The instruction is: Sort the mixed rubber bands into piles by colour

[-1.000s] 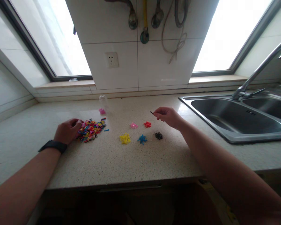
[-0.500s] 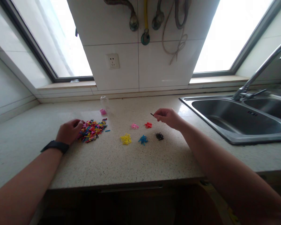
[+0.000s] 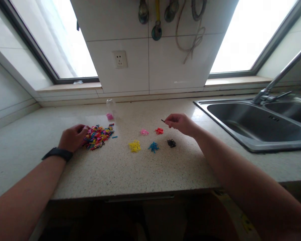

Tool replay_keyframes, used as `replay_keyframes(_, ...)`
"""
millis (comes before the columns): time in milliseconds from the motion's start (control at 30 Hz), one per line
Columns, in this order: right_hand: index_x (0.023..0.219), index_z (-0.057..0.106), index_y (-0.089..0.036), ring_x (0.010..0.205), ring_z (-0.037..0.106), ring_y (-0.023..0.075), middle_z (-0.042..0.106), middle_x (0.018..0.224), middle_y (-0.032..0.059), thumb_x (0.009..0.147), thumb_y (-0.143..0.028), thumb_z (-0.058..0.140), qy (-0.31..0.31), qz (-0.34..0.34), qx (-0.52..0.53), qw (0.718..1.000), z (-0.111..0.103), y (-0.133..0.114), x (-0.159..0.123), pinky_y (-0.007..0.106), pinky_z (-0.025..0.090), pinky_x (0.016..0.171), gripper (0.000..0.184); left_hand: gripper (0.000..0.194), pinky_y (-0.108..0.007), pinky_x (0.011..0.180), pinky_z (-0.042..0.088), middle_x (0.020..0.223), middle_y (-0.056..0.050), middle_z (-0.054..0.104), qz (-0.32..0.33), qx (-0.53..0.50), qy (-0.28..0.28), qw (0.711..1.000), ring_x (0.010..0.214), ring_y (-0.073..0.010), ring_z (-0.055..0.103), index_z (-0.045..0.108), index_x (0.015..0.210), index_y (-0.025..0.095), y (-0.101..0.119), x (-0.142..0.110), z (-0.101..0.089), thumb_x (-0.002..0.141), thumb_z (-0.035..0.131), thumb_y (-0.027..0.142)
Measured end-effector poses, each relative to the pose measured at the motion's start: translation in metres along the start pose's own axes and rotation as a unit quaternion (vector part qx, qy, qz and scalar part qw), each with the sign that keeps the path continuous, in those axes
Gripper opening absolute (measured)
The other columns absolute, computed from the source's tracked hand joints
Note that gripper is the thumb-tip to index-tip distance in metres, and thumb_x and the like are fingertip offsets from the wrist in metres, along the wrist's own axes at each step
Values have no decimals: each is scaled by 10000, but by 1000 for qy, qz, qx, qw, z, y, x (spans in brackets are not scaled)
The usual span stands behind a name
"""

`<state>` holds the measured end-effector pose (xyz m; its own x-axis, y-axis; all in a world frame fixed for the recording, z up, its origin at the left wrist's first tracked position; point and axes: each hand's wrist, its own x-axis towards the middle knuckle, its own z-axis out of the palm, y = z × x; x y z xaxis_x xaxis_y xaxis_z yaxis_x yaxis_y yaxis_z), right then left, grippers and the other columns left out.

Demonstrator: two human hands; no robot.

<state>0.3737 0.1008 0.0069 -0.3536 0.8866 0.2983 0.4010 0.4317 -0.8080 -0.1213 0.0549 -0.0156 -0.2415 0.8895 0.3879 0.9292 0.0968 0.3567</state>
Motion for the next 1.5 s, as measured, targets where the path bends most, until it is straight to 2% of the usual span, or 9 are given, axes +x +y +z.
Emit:
replay_keyframes(267,823,700,-188,584,523,123,640,659,22,799,-447,692,1,-7,5,1000,0,-1,-1,282,385,524,260,408,-249,690,425,850,-53,738,-1,8,-3,1000,808,-189,654,750,1022,172,2,-1,-2,892,483,452)
replay_keyframes(733,828,703,-187,605,557,135,653,662,27,795,-425,699,-9,-10,16,1000,3,0,-1,292,409,544,240,383,-256,743,443,941,-62,749,10,5,-8,1000,888,-194,668,751,1022,168,1,0,-1,895,487,416)
replay_keyframes(1067,847,711,-181,604,559,128,653,664,17,803,-427,699,-16,-7,16,1000,3,1,-1,282,423,558,251,394,-250,718,444,901,-64,753,15,10,5,1000,852,-195,676,760,1018,175,-1,1,1,890,487,428)
replay_keyframes(1500,860,712,-173,599,549,119,653,667,14,806,-410,703,-20,-9,17,1000,3,-3,-2,274,415,555,243,398,-256,735,443,949,-74,755,13,14,-4,1000,840,-191,664,751,1025,168,-2,1,0,891,488,434)
